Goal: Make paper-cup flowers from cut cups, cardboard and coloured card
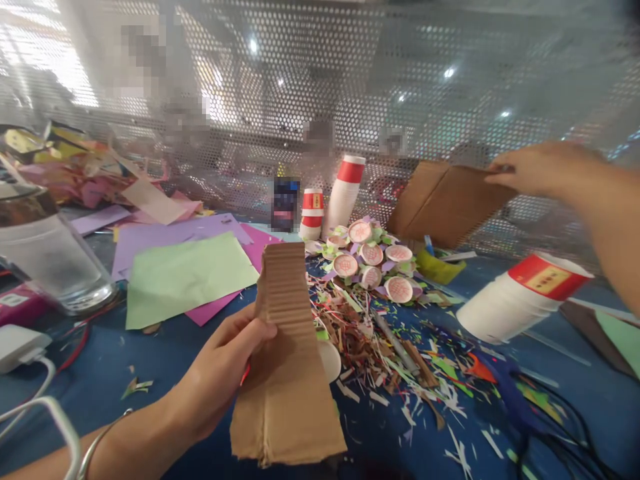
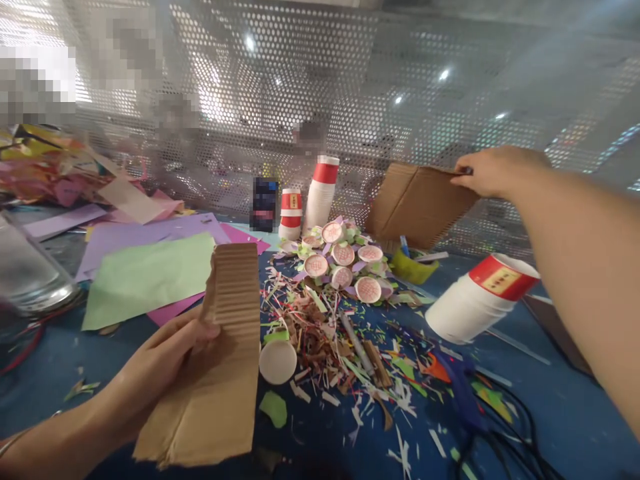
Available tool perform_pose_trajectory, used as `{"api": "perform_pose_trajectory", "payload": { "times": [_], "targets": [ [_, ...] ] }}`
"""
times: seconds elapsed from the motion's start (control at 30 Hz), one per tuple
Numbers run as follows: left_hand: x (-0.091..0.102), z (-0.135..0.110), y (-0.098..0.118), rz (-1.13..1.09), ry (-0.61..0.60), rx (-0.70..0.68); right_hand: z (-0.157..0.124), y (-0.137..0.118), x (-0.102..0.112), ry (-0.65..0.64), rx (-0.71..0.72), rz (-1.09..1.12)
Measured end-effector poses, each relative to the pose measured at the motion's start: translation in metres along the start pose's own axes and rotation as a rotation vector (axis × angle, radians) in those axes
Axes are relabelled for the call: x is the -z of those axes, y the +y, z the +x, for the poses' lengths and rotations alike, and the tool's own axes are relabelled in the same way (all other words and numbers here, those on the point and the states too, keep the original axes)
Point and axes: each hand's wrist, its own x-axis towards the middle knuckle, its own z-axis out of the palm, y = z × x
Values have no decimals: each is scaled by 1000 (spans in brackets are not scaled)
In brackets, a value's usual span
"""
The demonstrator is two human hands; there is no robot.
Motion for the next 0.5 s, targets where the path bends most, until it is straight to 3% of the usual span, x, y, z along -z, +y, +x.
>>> {"api": "perform_pose_trajectory", "payload": {
  "times": [0.13,0.27,0.5],
  "targets": [
    [4,5,-5,19,-25,20,6,-7,-3,-17,-39,-7],
    [12,12,-13,-8,-121,-48,6,-14,-7,25,-76,8],
    [14,21,-16,15,-157,-112,13,-15,-33,50,-66,63]
  ]
}}
